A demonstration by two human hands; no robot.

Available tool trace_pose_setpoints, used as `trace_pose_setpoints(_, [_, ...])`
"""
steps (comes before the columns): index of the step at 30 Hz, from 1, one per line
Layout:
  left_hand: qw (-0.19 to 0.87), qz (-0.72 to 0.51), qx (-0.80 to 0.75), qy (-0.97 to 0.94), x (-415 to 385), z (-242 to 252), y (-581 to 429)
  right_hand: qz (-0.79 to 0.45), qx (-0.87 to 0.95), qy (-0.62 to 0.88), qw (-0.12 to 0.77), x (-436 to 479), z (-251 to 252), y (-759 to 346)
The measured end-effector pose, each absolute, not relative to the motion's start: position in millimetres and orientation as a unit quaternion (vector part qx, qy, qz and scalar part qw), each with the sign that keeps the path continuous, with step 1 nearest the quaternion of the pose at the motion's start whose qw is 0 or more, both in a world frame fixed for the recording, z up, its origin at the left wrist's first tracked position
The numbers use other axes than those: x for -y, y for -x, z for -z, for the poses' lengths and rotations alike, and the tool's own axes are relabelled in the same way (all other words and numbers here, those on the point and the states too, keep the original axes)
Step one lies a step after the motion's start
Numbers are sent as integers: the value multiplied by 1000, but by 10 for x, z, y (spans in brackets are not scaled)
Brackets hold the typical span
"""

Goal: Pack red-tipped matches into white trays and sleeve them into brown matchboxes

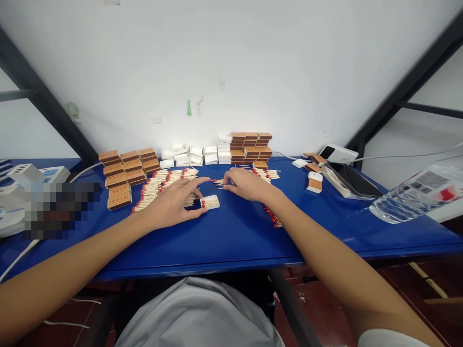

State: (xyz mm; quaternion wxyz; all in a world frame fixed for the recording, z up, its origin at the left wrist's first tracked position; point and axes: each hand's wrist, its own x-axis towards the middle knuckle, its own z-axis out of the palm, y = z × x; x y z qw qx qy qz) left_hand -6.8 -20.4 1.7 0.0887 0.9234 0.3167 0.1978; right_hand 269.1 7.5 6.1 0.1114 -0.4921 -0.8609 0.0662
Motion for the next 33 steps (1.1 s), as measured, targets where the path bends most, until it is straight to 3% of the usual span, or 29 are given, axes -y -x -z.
trace_pose_setpoints(21, [90,-199,-308,-926,186,11,83,-199,853,470,111,143,-261,-2609])
trace_pose_setpoints(28, [87,-211,-296,-927,173,31,85,-187,884,414,113,298,-229,-2393])
trace_pose_setpoints(33, [92,-206,-295,-928,174,23,87,-122,873,451,137,182,-208,-2461])
